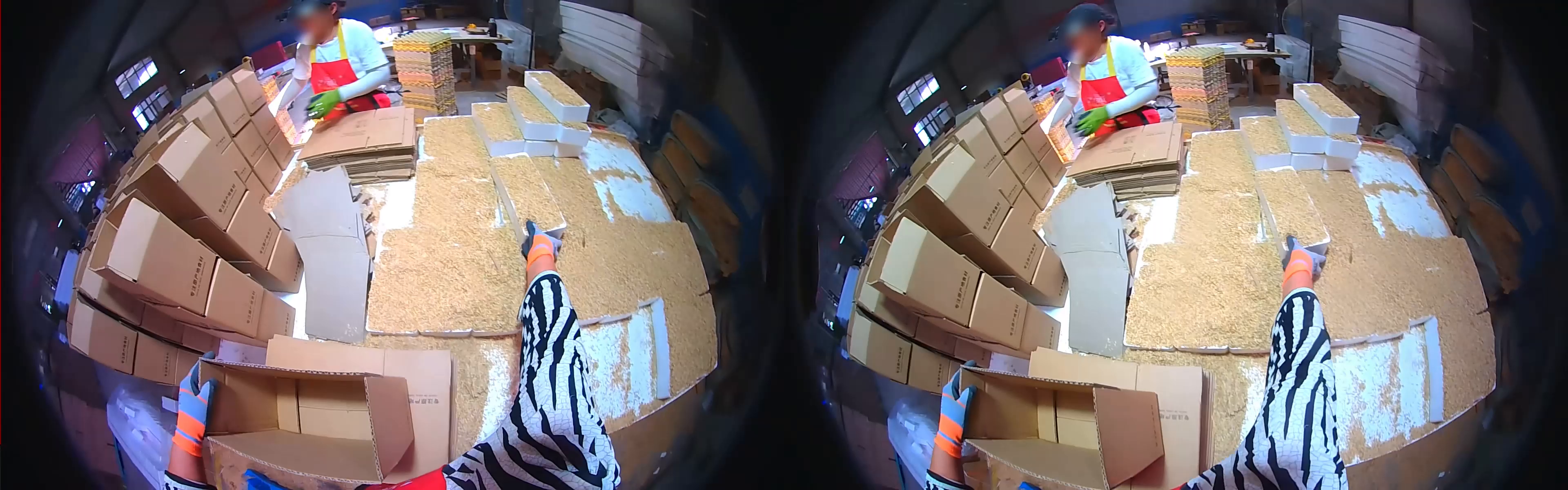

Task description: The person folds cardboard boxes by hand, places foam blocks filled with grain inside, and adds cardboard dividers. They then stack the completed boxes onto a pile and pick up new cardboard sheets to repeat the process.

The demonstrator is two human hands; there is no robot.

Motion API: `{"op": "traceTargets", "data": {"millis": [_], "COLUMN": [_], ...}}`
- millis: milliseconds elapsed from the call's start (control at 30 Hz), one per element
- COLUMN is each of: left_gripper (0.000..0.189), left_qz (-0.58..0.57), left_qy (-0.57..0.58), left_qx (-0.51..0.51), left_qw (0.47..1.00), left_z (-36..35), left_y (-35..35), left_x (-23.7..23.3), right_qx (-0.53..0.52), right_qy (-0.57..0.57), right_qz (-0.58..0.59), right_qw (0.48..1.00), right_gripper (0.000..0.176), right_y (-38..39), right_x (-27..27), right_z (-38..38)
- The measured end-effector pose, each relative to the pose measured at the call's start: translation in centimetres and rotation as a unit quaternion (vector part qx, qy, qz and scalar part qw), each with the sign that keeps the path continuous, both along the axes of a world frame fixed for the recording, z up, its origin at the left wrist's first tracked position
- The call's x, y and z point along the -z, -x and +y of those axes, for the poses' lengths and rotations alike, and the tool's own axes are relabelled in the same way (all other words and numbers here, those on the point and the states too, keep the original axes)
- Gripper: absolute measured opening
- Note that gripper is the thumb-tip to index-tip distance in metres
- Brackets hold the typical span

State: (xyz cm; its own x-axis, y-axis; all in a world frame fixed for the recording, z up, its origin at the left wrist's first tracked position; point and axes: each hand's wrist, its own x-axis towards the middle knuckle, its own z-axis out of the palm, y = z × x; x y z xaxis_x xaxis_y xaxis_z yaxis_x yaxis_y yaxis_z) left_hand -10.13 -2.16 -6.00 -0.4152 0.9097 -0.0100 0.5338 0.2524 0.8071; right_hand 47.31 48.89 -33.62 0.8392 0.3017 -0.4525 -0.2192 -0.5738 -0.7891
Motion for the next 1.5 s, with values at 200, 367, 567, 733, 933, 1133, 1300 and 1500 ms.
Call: {"op": "traceTargets", "data": {"millis": [200,367,567,733,933,1133,1300,1500], "left_gripper": [0.049,0.047,0.044,0.041,0.039,0.048,0.056,0.039], "left_qz": [-0.039,-0.034,-0.044,-0.110,-0.085,-0.216,-0.178,-0.446], "left_qy": [0.002,-0.016,-0.019,-0.046,-0.084,-0.065,-0.109,-0.134], "left_qx": [0.000,0.021,0.046,0.067,0.080,-0.019,0.072,0.176], "left_qw": [0.999,0.999,0.998,0.991,0.990,0.974,0.975,0.867], "left_z": [0.0,0.0,0.6,1.4,2.4,2.8,3.6,2.7], "left_y": [0.2,0.6,0.3,0.3,2.1,-2.0,-0.4,-0.3], "left_x": [-0.2,0.3,0.0,0.5,3.0,0.8,3.8,3.1], "right_qx": [-0.106,-0.243,-0.165,-0.099,-0.215,-0.350,-0.455,-0.501], "right_qy": [-0.269,-0.214,-0.329,-0.377,-0.452,-0.454,-0.464,-0.387], "right_qz": [0.059,0.150,0.123,0.268,0.260,0.302,0.179,0.037], "right_qw": [0.955,0.934,0.921,0.881,0.826,0.762,0.739,0.773], "right_gripper": [0.031,0.028,0.086,0.071,0.048,0.052,0.036,0.057], "right_y": [-3.2,-4.9,-2.3,0.6,-0.9,5.3,10.5,20.3], "right_x": [0.0,-6.0,-1.6,-7.0,-14.4,-30.3,-33.0,-35.5], "right_z": [-3.9,-21.9,-35.7,-34.7,-37.7,-44.3,-47.8,-49.9]}}
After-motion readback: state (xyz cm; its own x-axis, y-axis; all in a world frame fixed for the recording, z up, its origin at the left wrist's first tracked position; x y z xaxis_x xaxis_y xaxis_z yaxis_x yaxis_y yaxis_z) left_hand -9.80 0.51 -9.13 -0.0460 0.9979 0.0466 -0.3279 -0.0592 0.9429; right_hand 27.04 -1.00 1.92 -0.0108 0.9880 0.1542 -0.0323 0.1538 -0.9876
